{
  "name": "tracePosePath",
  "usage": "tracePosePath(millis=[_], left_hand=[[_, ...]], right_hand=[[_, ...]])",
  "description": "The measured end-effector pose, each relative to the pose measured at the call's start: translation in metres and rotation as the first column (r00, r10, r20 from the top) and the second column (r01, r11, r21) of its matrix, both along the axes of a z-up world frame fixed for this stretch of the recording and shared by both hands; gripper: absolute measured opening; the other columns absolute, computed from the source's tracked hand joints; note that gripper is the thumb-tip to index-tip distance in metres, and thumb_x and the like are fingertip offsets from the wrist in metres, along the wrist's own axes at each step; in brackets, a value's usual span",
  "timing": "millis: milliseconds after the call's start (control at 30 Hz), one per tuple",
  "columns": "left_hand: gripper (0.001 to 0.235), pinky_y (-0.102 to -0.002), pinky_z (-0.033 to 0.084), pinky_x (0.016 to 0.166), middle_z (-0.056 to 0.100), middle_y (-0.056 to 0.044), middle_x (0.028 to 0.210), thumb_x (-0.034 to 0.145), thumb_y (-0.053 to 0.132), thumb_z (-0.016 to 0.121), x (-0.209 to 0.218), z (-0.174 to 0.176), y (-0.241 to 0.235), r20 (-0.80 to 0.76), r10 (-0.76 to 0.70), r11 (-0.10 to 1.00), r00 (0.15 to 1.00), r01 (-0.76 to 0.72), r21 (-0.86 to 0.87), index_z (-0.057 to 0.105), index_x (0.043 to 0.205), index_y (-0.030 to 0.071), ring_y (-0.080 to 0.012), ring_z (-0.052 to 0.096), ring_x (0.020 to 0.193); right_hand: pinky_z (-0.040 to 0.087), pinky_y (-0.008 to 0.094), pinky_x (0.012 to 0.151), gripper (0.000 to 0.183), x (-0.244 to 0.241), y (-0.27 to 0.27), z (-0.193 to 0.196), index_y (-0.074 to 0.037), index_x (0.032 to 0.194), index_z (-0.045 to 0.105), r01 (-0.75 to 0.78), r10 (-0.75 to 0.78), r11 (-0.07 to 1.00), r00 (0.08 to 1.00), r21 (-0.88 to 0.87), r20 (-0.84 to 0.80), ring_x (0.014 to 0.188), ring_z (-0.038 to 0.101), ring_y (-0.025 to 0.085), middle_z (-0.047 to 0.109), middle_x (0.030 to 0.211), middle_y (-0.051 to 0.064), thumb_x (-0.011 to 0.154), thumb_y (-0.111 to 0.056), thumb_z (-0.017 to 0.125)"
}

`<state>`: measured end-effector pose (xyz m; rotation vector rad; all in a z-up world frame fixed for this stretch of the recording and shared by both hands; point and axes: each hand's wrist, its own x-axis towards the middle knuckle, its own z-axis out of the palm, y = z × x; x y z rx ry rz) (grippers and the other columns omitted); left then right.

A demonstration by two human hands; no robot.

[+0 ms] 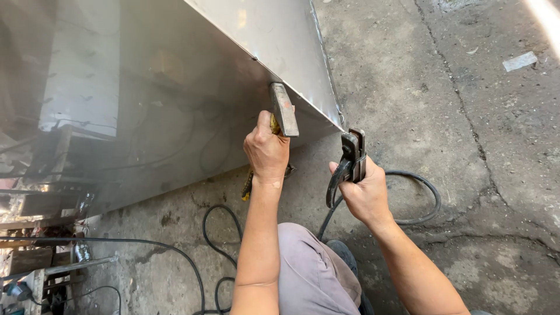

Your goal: Spot weld and adjust the seams of a metal cabinet structure using a hammer and arc welder.

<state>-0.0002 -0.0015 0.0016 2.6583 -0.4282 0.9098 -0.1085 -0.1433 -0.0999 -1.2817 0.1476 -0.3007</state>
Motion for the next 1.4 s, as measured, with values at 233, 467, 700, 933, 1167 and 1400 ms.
tracePosePath(millis=[233,467,700,933,1167,1400], left_hand=[[0.038,-0.048,0.052,0.058,0.066,-0.018,0.067,0.099,0.034,0.073,-0.0002,-0.0001,-0.0006,-0.002,-0.006,1.000,1.000,0.006,-0.007,0.053,0.082,0.006,-0.0398,0.069,0.066],[0.039,-0.045,0.053,0.055,0.065,-0.017,0.064,0.099,0.033,0.073,0.0005,0.0013,-0.0003,-0.031,-0.018,1.000,0.999,0.018,-0.016,0.052,0.081,0.006,-0.0358,0.070,0.062],[0.039,-0.045,0.053,0.056,0.065,-0.017,0.064,0.100,0.033,0.073,0.0000,-0.0008,0.0003,-0.028,-0.018,1.000,0.999,0.017,-0.015,0.052,0.081,0.006,-0.0363,0.070,0.062],[0.039,-0.045,0.053,0.056,0.065,-0.017,0.065,0.100,0.034,0.073,-0.0007,0.0012,-0.0009,-0.041,-0.023,0.999,0.999,0.021,-0.032,0.052,0.081,0.006,-0.0367,0.070,0.063],[0.039,-0.046,0.052,0.057,0.066,-0.017,0.066,0.099,0.033,0.074,0.0009,-0.0016,0.0009,-0.029,-0.025,0.999,0.999,0.024,-0.033,0.052,0.082,0.006,-0.0378,0.070,0.065],[0.038,-0.043,0.053,0.056,0.065,-0.015,0.064,0.100,0.033,0.073,0.0006,0.0004,0.0006,-0.058,-0.036,0.999,0.998,0.034,-0.042,0.053,0.081,0.006,-0.0344,0.071,0.062]], right_hand=[[0.040,0.024,0.057,0.027,0.0013,0.0004,0.0025,-0.007,0.080,0.054,-0.005,0.005,1.000,1.000,0.000,-0.020,0.065,0.044,0.003,0.051,0.068,-0.008,0.092,-0.013,0.078],[0.040,0.024,0.056,0.028,0.0019,0.0003,0.0042,-0.008,0.080,0.054,-0.008,0.008,1.000,1.000,0.005,-0.028,0.064,0.043,0.002,0.051,0.067,-0.008,0.093,-0.013,0.078],[0.039,0.024,0.056,0.028,0.0033,0.0001,0.0022,-0.008,0.079,0.054,-0.009,0.010,1.000,1.000,0.013,-0.017,0.064,0.043,0.002,0.051,0.067,-0.009,0.093,-0.013,0.078],[0.039,0.024,0.055,0.029,0.0014,0.0007,0.0030,-0.009,0.079,0.053,-0.010,0.010,1.000,1.000,0.021,0.000,0.063,0.043,0.002,0.050,0.066,-0.009,0.093,-0.013,0.077],[0.038,0.024,0.053,0.030,0.0027,0.0013,0.0016,-0.009,0.079,0.052,-0.021,0.023,0.999,0.999,0.049,-0.030,0.061,0.042,0.002,0.050,0.064,-0.010,0.093,-0.014,0.078],[0.037,0.024,0.052,0.030,0.0052,0.0022,-0.0007,-0.010,0.078,0.052,-0.024,0.027,0.998,0.999,0.066,-0.042,0.059,0.043,0.002,0.050,0.064,-0.009,0.093,-0.014,0.078]])
